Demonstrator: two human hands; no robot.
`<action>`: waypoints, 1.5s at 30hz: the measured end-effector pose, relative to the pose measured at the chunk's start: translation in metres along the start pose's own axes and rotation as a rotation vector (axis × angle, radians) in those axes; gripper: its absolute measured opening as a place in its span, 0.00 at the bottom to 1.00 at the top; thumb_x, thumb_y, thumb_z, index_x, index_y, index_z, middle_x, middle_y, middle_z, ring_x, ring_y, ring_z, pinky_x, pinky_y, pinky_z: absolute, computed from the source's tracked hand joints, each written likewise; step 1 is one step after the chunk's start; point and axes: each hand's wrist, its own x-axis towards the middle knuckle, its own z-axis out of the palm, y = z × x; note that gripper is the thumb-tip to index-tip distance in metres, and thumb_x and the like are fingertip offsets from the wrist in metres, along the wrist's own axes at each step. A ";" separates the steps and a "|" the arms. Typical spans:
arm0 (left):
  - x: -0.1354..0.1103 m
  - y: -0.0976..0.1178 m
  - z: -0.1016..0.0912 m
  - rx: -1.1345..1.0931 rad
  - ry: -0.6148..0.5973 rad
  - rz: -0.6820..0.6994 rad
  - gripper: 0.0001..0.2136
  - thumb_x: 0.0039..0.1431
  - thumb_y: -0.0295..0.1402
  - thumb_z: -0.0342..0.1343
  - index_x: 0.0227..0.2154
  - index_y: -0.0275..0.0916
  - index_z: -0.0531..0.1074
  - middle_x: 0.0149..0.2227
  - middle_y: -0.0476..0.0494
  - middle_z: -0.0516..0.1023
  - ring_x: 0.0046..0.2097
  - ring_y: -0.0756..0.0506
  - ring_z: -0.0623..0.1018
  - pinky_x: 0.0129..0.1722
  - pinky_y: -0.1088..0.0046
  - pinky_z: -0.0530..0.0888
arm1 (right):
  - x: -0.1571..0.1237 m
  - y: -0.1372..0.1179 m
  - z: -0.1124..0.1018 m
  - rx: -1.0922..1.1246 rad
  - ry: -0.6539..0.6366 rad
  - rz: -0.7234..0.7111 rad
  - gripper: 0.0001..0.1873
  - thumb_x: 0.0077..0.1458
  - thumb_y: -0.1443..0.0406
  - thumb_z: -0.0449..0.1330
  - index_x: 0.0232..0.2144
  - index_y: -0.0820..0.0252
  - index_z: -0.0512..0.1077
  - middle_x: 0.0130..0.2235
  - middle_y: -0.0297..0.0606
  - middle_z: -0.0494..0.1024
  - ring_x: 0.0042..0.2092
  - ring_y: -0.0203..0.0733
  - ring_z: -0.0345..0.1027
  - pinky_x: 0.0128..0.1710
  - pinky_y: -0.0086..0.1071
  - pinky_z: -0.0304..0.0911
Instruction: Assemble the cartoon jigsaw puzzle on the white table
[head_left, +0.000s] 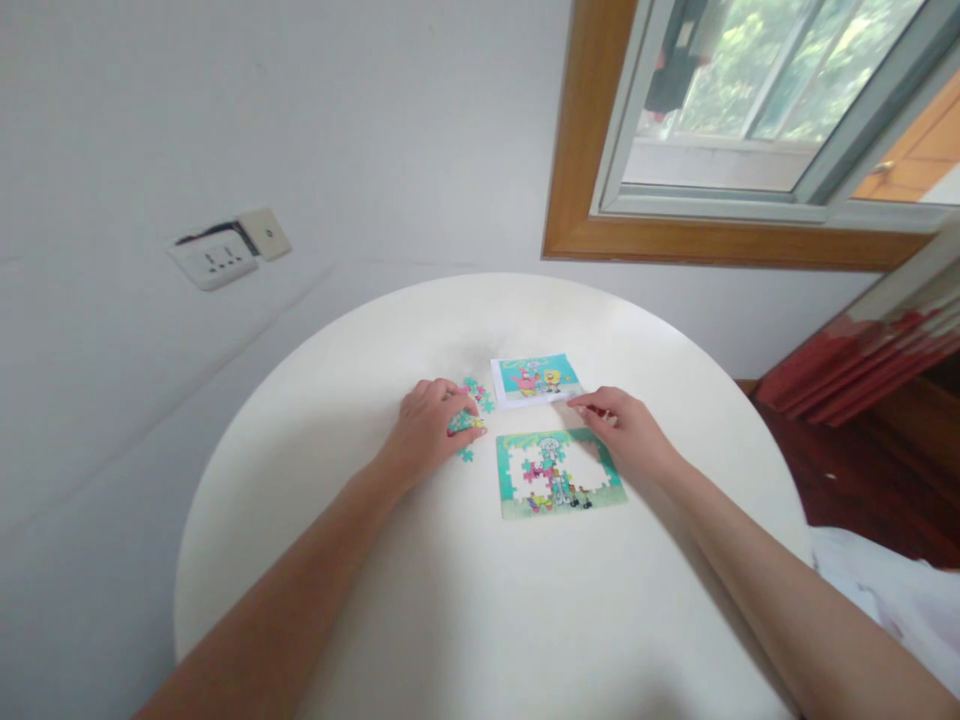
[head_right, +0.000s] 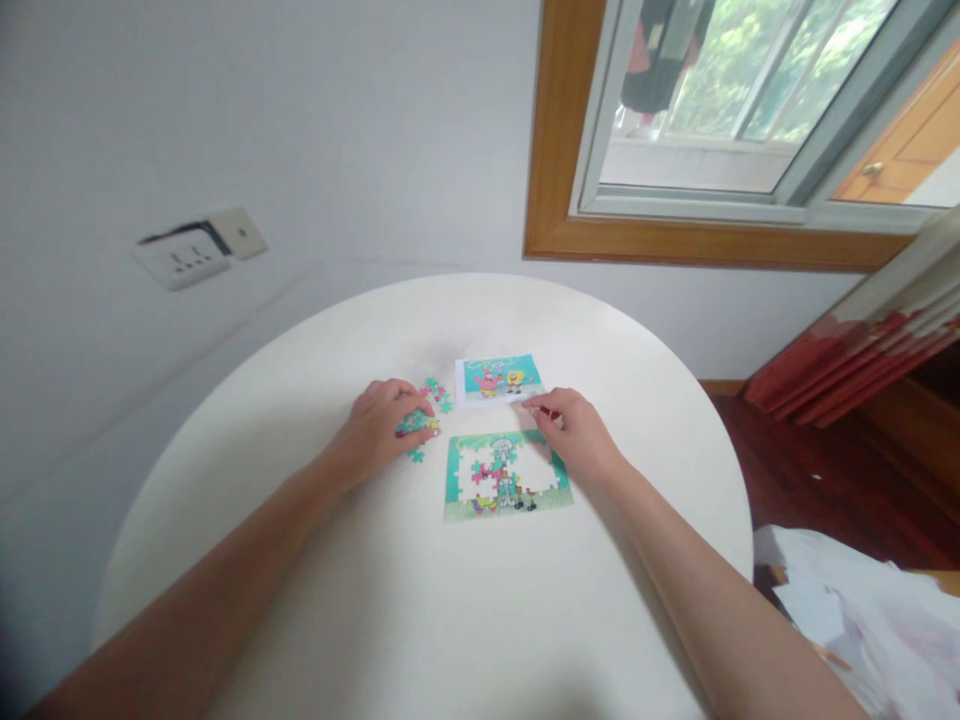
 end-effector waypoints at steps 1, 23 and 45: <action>0.000 0.000 0.000 -0.002 -0.001 -0.001 0.09 0.55 0.39 0.62 0.37 0.44 0.76 0.44 0.43 0.70 0.48 0.39 0.69 0.52 0.59 0.65 | 0.000 0.000 0.000 0.006 0.001 -0.001 0.15 0.59 0.67 0.53 0.43 0.58 0.78 0.37 0.39 0.78 0.39 0.42 0.69 0.37 0.33 0.63; 0.006 -0.008 -0.008 -0.060 0.063 -0.021 0.12 0.62 0.34 0.49 0.41 0.41 0.76 0.40 0.42 0.74 0.45 0.42 0.71 0.51 0.61 0.66 | -0.001 0.002 0.001 0.009 0.001 -0.009 0.15 0.59 0.66 0.53 0.42 0.56 0.78 0.39 0.39 0.79 0.40 0.42 0.70 0.37 0.33 0.63; -0.005 -0.058 -0.056 -0.139 -0.298 -0.311 0.19 0.47 0.47 0.54 0.37 0.42 0.80 0.40 0.43 0.81 0.45 0.40 0.77 0.45 0.68 0.72 | 0.000 0.002 -0.001 0.014 0.001 0.012 0.15 0.59 0.66 0.53 0.43 0.56 0.78 0.39 0.39 0.78 0.40 0.42 0.70 0.37 0.33 0.64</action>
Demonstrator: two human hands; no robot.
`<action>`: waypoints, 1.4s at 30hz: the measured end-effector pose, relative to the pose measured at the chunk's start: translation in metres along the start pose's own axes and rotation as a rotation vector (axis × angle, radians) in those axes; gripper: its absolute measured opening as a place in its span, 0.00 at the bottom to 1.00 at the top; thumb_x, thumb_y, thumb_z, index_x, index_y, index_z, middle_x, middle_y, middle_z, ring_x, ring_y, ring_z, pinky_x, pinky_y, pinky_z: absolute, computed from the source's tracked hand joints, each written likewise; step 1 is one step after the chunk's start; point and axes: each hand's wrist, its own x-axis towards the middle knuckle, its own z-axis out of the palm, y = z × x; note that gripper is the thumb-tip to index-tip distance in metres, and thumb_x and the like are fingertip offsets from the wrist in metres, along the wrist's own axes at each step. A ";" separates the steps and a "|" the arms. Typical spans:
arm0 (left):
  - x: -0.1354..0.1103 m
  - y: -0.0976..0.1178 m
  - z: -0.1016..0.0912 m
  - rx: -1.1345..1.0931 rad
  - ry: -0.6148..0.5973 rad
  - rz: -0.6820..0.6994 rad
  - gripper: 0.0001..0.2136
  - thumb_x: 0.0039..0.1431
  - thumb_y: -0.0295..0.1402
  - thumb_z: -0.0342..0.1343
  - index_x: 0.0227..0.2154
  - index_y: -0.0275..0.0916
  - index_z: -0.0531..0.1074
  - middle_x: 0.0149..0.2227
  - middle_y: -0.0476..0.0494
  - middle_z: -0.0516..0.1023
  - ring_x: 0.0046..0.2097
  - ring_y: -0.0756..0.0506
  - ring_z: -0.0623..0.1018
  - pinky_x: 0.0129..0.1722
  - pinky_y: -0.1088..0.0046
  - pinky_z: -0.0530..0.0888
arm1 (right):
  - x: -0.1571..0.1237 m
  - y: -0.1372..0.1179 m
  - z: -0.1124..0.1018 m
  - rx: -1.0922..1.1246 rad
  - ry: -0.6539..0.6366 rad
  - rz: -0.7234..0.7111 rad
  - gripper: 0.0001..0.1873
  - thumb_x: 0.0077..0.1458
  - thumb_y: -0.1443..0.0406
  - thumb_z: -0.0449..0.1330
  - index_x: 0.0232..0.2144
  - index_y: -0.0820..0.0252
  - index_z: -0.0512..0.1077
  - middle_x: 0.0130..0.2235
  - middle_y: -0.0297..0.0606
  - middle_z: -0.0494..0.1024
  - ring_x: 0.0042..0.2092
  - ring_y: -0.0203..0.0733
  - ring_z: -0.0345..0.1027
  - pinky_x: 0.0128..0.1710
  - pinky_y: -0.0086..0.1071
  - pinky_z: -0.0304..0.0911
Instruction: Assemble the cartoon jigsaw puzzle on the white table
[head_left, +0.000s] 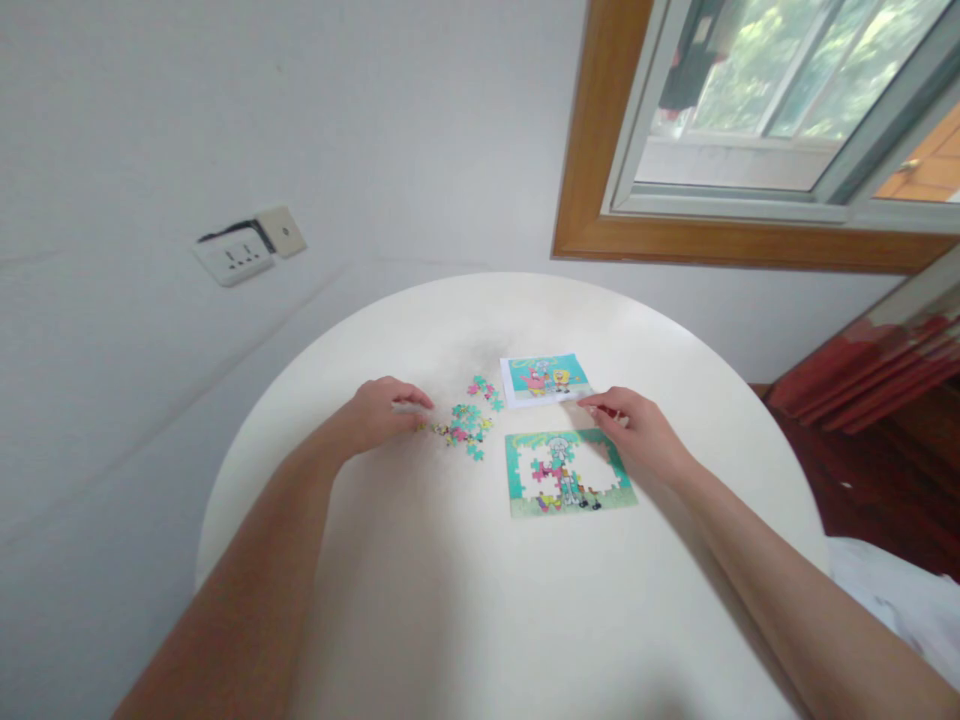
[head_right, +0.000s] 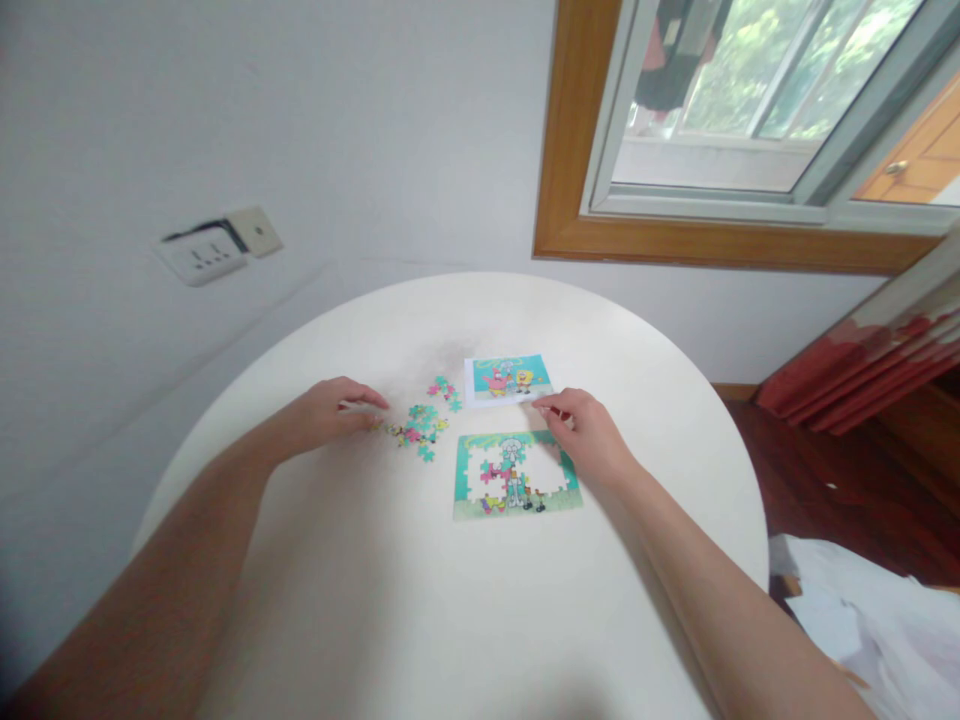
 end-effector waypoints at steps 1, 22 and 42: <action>-0.002 0.000 -0.001 -0.008 -0.007 -0.005 0.19 0.47 0.47 0.54 0.37 0.42 0.80 0.40 0.43 0.81 0.46 0.39 0.77 0.45 0.68 0.73 | 0.000 0.000 0.000 0.000 0.000 0.002 0.15 0.59 0.66 0.53 0.43 0.56 0.78 0.39 0.39 0.78 0.40 0.42 0.70 0.37 0.33 0.64; 0.002 0.007 0.008 -0.026 0.067 0.126 0.18 0.50 0.48 0.55 0.36 0.40 0.79 0.36 0.43 0.80 0.42 0.41 0.77 0.43 0.68 0.72 | -0.001 0.005 0.003 0.019 -0.001 0.031 0.14 0.60 0.63 0.54 0.43 0.55 0.78 0.38 0.39 0.77 0.39 0.42 0.69 0.37 0.34 0.64; -0.007 -0.014 -0.006 0.110 -0.031 -0.092 0.21 0.48 0.48 0.53 0.39 0.42 0.80 0.40 0.41 0.80 0.44 0.39 0.77 0.44 0.66 0.72 | -0.001 0.005 0.003 0.022 0.001 0.006 0.14 0.60 0.63 0.54 0.43 0.55 0.78 0.39 0.39 0.78 0.39 0.42 0.70 0.36 0.34 0.64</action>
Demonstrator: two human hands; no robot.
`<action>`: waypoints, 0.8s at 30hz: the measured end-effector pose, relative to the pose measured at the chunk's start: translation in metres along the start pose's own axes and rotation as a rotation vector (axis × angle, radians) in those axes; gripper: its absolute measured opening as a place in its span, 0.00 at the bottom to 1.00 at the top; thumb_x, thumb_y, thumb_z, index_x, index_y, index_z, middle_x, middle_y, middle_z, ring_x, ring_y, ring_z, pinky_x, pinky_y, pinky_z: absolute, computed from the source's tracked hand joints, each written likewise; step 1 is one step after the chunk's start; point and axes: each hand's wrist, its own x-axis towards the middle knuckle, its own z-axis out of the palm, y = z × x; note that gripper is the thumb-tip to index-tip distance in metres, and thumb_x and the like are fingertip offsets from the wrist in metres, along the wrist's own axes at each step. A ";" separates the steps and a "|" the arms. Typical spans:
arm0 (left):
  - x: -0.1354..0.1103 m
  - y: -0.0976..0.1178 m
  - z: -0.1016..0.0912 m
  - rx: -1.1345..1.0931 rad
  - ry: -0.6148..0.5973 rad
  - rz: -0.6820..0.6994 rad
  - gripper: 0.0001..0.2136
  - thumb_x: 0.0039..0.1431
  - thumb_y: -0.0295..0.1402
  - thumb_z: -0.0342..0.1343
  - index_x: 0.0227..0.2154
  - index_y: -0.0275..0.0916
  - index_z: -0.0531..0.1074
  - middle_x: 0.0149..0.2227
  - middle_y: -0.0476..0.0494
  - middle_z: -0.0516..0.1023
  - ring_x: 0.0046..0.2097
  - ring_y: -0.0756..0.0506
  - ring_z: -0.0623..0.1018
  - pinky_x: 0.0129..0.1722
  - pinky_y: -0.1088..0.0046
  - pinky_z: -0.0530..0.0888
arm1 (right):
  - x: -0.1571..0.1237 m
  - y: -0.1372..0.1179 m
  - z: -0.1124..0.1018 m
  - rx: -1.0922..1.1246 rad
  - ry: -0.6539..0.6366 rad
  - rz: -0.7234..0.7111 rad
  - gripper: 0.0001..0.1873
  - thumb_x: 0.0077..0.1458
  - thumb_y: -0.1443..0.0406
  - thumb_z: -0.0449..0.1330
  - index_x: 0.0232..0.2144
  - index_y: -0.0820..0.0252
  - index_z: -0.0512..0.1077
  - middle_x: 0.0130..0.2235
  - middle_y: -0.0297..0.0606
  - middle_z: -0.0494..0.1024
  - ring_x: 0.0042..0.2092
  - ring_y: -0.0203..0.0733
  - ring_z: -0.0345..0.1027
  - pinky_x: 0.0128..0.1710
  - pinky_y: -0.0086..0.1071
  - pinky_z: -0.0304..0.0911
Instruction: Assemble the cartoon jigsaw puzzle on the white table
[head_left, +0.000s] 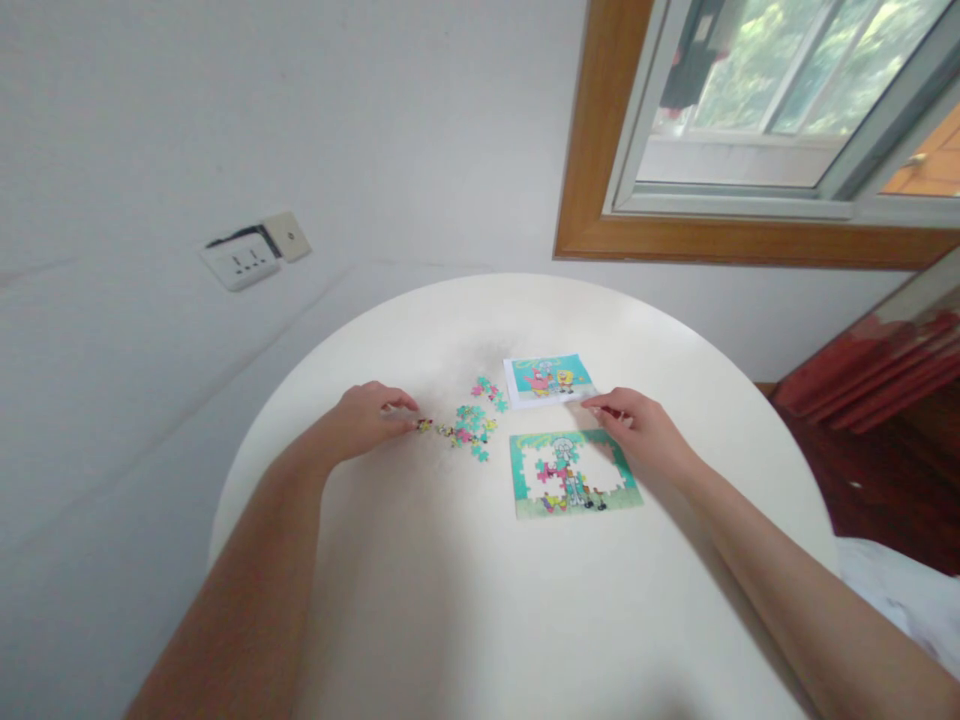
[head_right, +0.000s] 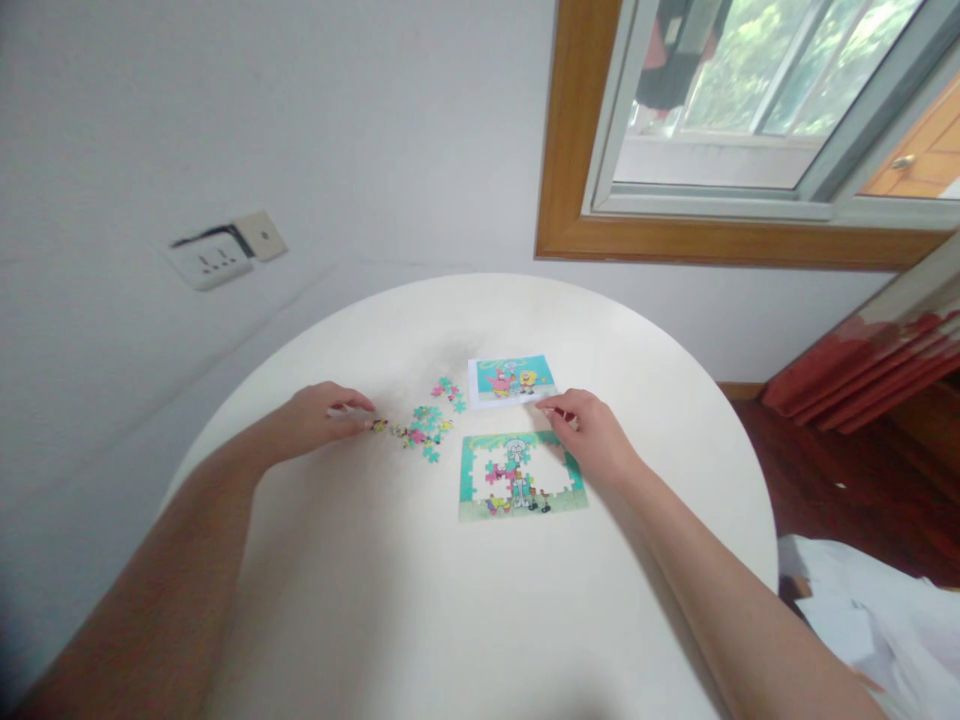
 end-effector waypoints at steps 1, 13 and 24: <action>-0.001 0.000 0.000 -0.027 -0.006 0.001 0.21 0.47 0.48 0.53 0.39 0.41 0.80 0.40 0.41 0.79 0.44 0.39 0.77 0.44 0.66 0.72 | 0.000 0.000 0.000 0.001 -0.001 -0.002 0.14 0.60 0.64 0.54 0.43 0.55 0.78 0.39 0.39 0.78 0.38 0.42 0.70 0.36 0.34 0.64; 0.001 0.010 0.003 -0.017 -0.003 0.094 0.19 0.46 0.46 0.54 0.35 0.41 0.80 0.36 0.41 0.77 0.40 0.40 0.76 0.41 0.67 0.73 | 0.023 -0.055 0.009 -0.162 -0.240 -0.415 0.15 0.55 0.71 0.58 0.43 0.56 0.79 0.40 0.41 0.78 0.46 0.46 0.69 0.51 0.42 0.60; 0.004 0.012 0.007 -0.005 -0.034 0.164 0.17 0.46 0.46 0.55 0.34 0.40 0.79 0.34 0.42 0.78 0.39 0.40 0.76 0.39 0.66 0.71 | 0.079 -0.102 0.054 -0.304 -0.539 -0.631 0.13 0.55 0.68 0.64 0.44 0.56 0.79 0.40 0.41 0.80 0.48 0.44 0.69 0.52 0.38 0.59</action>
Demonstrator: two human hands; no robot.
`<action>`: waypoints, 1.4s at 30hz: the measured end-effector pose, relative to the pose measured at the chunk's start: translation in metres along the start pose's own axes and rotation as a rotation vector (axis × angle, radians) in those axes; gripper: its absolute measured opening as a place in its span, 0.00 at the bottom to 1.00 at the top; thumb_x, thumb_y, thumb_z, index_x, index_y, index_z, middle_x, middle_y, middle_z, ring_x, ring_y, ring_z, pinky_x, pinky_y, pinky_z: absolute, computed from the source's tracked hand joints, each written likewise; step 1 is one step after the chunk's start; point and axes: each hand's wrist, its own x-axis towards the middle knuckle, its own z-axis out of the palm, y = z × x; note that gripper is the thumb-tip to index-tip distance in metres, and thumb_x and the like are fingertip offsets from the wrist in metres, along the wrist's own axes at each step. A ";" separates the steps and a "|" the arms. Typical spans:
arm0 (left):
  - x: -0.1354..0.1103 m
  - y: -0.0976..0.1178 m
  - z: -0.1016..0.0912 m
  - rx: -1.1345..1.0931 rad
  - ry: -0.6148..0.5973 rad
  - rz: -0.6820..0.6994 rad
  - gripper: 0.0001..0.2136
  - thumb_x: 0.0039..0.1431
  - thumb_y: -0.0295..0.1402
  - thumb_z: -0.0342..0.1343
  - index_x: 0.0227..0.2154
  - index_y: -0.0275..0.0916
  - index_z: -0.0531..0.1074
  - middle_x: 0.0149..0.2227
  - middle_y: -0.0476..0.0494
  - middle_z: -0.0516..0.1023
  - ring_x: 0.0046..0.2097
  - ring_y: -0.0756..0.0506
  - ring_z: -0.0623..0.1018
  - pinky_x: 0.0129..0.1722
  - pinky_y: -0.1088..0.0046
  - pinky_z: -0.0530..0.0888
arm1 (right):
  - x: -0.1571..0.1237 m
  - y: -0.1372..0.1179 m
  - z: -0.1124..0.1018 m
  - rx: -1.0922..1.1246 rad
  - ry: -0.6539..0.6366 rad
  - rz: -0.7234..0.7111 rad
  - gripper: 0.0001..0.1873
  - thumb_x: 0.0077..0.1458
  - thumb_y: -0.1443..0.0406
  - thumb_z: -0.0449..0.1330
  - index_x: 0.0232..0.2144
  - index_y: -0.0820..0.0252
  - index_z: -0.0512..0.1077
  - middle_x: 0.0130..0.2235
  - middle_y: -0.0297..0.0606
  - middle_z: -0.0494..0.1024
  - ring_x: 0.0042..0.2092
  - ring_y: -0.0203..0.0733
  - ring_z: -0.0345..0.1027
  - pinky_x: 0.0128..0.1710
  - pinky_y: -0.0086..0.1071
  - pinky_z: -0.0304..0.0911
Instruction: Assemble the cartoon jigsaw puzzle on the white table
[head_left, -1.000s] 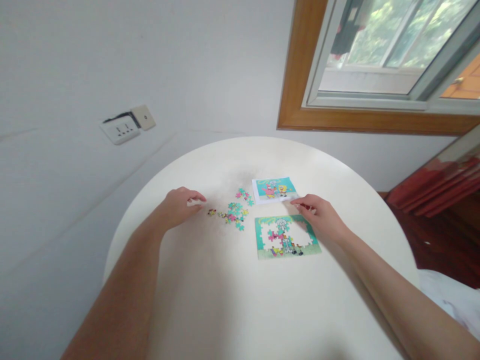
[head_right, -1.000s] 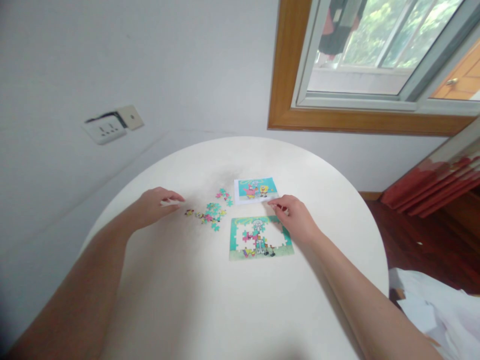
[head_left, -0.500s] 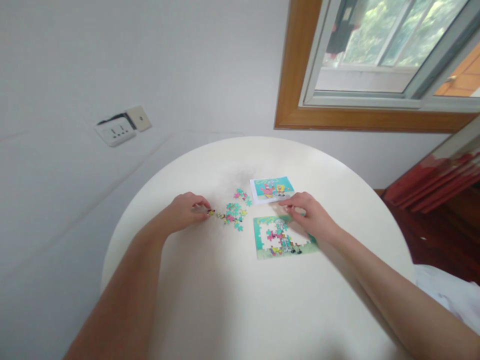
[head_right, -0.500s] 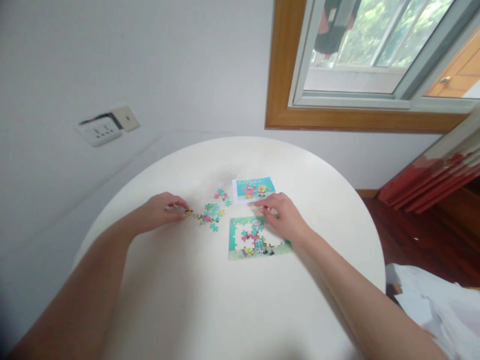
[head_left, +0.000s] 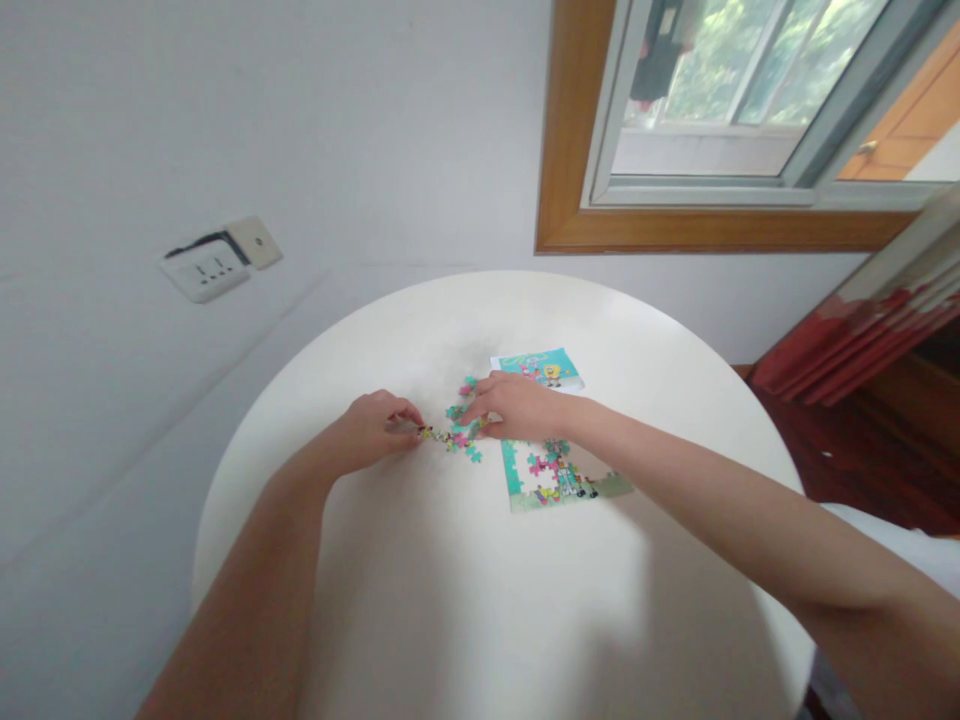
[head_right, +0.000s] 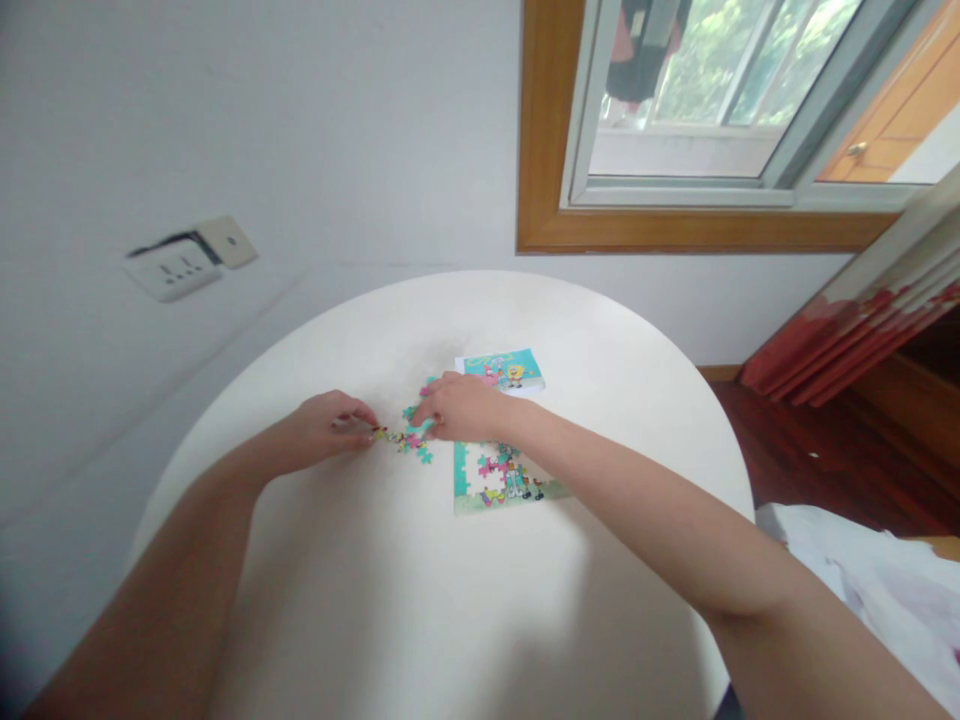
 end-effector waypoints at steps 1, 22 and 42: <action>0.000 0.000 0.000 -0.001 -0.006 -0.006 0.17 0.46 0.45 0.55 0.33 0.41 0.79 0.33 0.42 0.78 0.38 0.40 0.76 0.39 0.67 0.71 | 0.003 0.000 0.002 -0.021 -0.010 0.006 0.14 0.55 0.67 0.64 0.45 0.56 0.79 0.42 0.42 0.80 0.49 0.45 0.69 0.52 0.39 0.59; -0.001 -0.001 0.001 -0.110 0.041 -0.006 0.15 0.48 0.43 0.54 0.34 0.38 0.77 0.35 0.42 0.77 0.37 0.42 0.76 0.39 0.67 0.72 | 0.005 -0.004 -0.003 -0.060 -0.091 0.037 0.09 0.55 0.69 0.63 0.39 0.55 0.80 0.43 0.42 0.79 0.54 0.47 0.66 0.50 0.37 0.59; 0.007 0.052 0.032 -0.268 0.051 0.258 0.09 0.50 0.35 0.61 0.33 0.38 0.70 0.31 0.49 0.72 0.33 0.48 0.70 0.33 0.73 0.67 | 0.012 -0.007 0.009 0.102 -0.163 0.182 0.10 0.52 0.73 0.61 0.35 0.61 0.82 0.36 0.42 0.82 0.41 0.43 0.73 0.41 0.30 0.62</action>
